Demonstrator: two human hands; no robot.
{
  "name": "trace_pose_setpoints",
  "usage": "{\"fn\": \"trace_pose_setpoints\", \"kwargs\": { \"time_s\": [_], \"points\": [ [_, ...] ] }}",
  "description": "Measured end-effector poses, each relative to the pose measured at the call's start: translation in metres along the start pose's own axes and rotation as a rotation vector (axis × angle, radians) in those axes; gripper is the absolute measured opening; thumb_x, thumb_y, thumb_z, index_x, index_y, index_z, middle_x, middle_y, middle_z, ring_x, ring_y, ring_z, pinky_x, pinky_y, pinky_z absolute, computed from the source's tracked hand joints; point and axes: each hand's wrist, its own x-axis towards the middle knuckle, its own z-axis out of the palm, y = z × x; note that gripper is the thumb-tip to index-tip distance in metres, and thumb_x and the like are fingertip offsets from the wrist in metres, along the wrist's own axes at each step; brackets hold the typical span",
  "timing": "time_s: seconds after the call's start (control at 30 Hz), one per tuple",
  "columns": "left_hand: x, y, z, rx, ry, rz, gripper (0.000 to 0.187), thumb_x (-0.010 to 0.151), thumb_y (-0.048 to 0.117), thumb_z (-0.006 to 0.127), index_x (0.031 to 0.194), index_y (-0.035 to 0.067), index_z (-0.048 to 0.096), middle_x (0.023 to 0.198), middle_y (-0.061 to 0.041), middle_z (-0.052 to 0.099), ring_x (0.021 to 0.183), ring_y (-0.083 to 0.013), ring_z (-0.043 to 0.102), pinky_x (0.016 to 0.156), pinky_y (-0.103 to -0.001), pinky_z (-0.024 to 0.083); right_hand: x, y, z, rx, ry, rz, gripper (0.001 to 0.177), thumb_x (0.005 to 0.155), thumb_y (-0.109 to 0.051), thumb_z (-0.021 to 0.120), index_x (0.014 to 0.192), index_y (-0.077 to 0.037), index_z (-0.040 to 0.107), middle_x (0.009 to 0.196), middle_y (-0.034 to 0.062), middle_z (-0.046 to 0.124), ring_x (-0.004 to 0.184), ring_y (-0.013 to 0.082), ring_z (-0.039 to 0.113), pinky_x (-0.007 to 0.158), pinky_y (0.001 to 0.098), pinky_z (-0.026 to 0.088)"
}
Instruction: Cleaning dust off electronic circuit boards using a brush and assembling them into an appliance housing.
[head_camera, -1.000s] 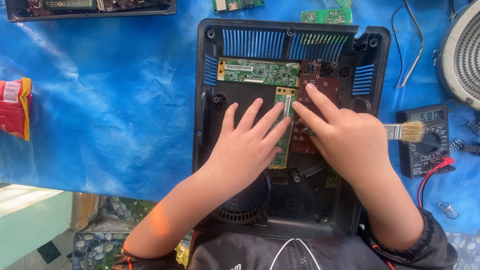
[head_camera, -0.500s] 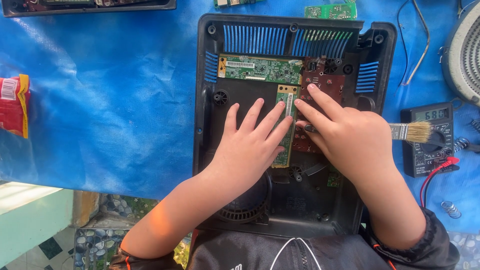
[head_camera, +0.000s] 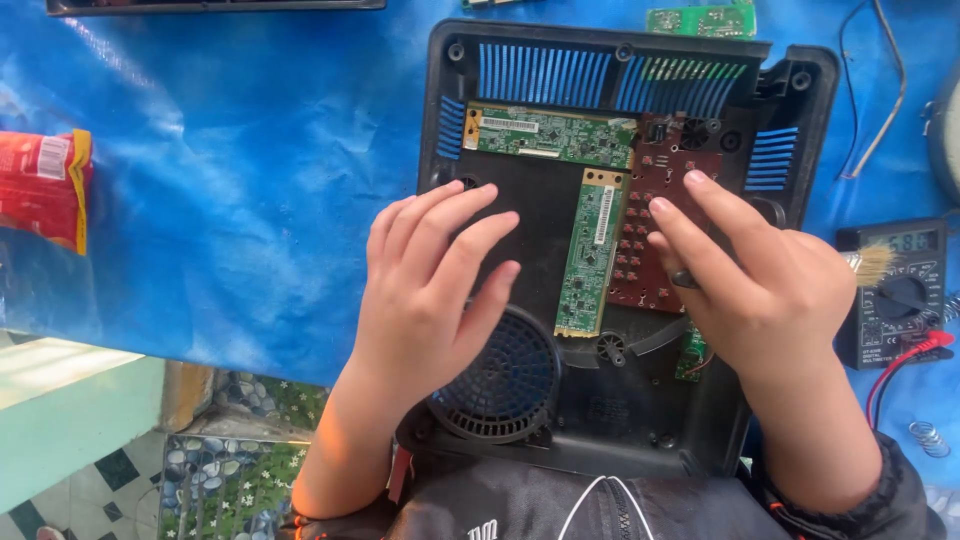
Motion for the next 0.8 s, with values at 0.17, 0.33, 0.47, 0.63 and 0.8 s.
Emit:
{"fn": "trace_pose_setpoints", "kwargs": {
  "time_s": [0.17, 0.33, 0.47, 0.63, 0.8],
  "points": [
    [-0.020, -0.019, 0.010, -0.013, 0.052, -0.072, 0.018, 0.104, 0.013, 0.063, 0.121, 0.009, 0.068, 0.133, -0.011, 0.063, 0.128, -0.0334, 0.059, 0.109, -0.049, 0.044, 0.002, 0.001, 0.003, 0.080, -0.111, -0.066, 0.031, 0.098, -0.002, 0.076, 0.121, -0.022, 0.080, 0.130, 0.0082, 0.080, 0.060, 0.0168, 0.059, 0.051, 0.0294, 0.042],
    [-0.025, -0.029, 0.012, -0.402, 0.226, -0.364, 0.023, 0.106, 0.015, 0.050, 0.122, 0.004, 0.061, 0.133, -0.017, 0.058, 0.129, -0.0314, 0.057, 0.115, -0.044, 0.045, 0.010, -0.002, -0.002, 0.207, -0.149, -0.296, 0.026, 0.100, 0.004, 0.063, 0.116, -0.013, 0.073, 0.132, 0.0065, 0.075, 0.051, 0.0134, 0.039, 0.049, 0.0269, 0.028],
    [-0.031, -0.040, 0.026, -0.770, 0.247, -0.437, 0.024, 0.108, 0.013, 0.048, 0.130, 0.005, 0.056, 0.142, -0.016, 0.050, 0.133, -0.0233, 0.055, 0.110, -0.034, 0.050, 0.010, 0.003, -0.022, 0.119, -0.066, -0.206, 0.029, 0.101, 0.003, 0.059, 0.117, -0.013, 0.077, 0.125, 0.0108, 0.078, 0.055, 0.0149, 0.046, 0.052, 0.0275, 0.035],
    [-0.039, -0.042, 0.028, -0.971, 0.029, -0.568, 0.063, 0.109, 0.011, 0.042, 0.162, 0.015, 0.008, 0.162, -0.016, 0.033, 0.145, -0.0250, 0.044, 0.120, -0.039, 0.039, 0.013, 0.015, -0.034, -0.077, -0.154, -0.049, 0.048, 0.083, 0.006, 0.070, 0.120, -0.020, 0.085, 0.134, 0.0048, 0.080, 0.049, 0.0135, 0.040, 0.047, 0.0255, 0.031],
    [-0.037, -0.041, 0.022, -0.964, -0.034, -0.532, 0.059, 0.109, 0.013, 0.035, 0.162, 0.006, 0.010, 0.165, -0.015, 0.029, 0.154, -0.0246, 0.032, 0.127, -0.039, 0.029, 0.067, 0.027, -0.033, -0.355, -0.331, -0.065, 0.044, 0.091, -0.023, 0.075, 0.133, -0.036, 0.075, 0.145, -0.0110, 0.072, 0.069, 0.0109, 0.063, 0.049, 0.0240, 0.044]
  ]
}}
